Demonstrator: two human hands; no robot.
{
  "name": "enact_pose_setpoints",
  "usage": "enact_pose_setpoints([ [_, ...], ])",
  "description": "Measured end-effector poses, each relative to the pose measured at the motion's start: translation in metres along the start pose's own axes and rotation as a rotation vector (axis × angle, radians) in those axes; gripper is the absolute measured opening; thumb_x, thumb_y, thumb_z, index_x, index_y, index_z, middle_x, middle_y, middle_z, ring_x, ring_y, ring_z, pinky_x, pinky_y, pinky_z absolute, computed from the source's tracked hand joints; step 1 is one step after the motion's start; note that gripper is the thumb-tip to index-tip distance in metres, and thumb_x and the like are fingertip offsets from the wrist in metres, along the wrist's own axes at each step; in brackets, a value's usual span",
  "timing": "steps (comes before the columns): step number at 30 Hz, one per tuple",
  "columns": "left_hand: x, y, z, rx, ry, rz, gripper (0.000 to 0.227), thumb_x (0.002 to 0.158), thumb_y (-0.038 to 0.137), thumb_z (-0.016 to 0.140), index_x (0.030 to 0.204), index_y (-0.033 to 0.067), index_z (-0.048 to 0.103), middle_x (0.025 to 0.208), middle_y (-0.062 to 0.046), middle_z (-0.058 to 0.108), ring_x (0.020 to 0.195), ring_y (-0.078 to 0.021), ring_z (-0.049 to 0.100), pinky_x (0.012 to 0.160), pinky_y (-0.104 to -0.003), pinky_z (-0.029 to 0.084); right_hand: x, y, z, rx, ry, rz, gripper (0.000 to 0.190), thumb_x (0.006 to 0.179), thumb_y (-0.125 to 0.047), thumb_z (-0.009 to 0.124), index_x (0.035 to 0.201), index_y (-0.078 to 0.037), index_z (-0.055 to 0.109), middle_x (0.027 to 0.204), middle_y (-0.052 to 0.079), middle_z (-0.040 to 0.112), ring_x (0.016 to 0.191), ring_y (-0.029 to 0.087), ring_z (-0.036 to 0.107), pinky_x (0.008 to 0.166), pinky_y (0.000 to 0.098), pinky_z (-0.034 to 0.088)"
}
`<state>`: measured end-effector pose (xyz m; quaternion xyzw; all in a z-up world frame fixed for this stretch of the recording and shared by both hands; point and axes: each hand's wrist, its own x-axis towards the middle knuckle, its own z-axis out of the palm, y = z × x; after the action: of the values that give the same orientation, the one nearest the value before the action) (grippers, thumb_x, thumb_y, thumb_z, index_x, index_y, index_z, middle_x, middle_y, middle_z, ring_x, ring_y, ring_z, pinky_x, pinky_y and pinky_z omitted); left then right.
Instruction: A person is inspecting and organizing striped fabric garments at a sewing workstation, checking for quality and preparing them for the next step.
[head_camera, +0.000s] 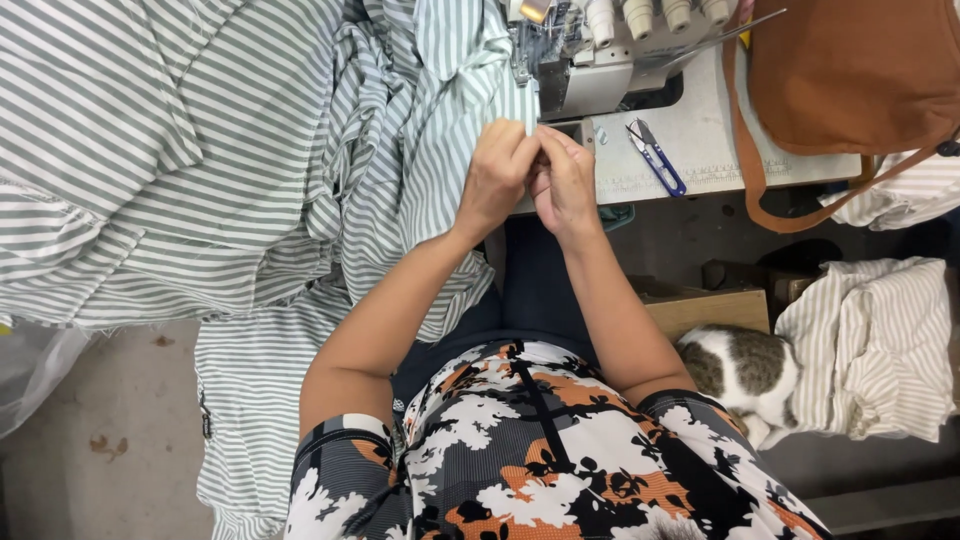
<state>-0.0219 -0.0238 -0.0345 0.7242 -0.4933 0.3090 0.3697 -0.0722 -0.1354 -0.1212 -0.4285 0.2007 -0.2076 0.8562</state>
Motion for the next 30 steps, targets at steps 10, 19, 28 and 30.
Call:
enact_pose_setpoints([
  [10,0.031,-0.019,-0.004,0.097,0.000,-0.039,0.026,0.087,-0.014,0.047,0.072,0.0047,0.038,0.071,-0.008,0.036,0.065,-0.0242,0.037,0.053,-0.037,0.032,-0.049,-0.089,0.035,-0.147,0.039,0.154,0.036,0.098,-0.021,0.063,0.120,0.007,0.065,0.103,0.022,0.077,0.077,0.024,0.077,0.075,0.0327,0.068],
  [19,0.017,-0.010,-0.021,0.298,-0.206,-0.053,0.031,0.097,-0.011,0.056,0.127,-0.0040,0.062,0.109,-0.011,0.063,0.109,-0.0297,0.060,0.090,-0.039,0.052,-0.040,-0.100,-0.095,-1.528,0.126,-0.806,0.018,0.103,-0.003,0.066,0.116,0.006,0.074,0.113,0.019,0.073,0.107,0.033,0.059,0.087,0.0425,0.054],
  [28,0.024,-0.023,-0.022,0.028,-0.141,-0.216,0.023,0.099,-0.008,0.044,0.120,-0.0017,0.052,0.104,-0.016,0.058,0.098,-0.0318,0.061,0.081,-0.041,0.052,-0.049,-0.091,-0.109,-1.683,0.102,-1.048,0.008,0.103,0.003,0.062,0.101,0.008,0.067,0.107,0.021,0.067,0.090,0.034,0.053,0.075,0.0439,0.047],
  [30,0.022,-0.035,-0.019,-0.104,-0.143,-0.322,0.023,0.098,-0.008,0.044,0.119,-0.0040,0.053,0.100,-0.022,0.057,0.094,-0.0358,0.058,0.078,-0.042,0.051,-0.060,-0.093,-0.105,-1.708,0.134,-0.957,0.012,0.108,0.002,0.052,0.104,0.009,0.061,0.092,0.021,0.059,0.080,0.034,0.050,0.070,0.0427,0.044],
])
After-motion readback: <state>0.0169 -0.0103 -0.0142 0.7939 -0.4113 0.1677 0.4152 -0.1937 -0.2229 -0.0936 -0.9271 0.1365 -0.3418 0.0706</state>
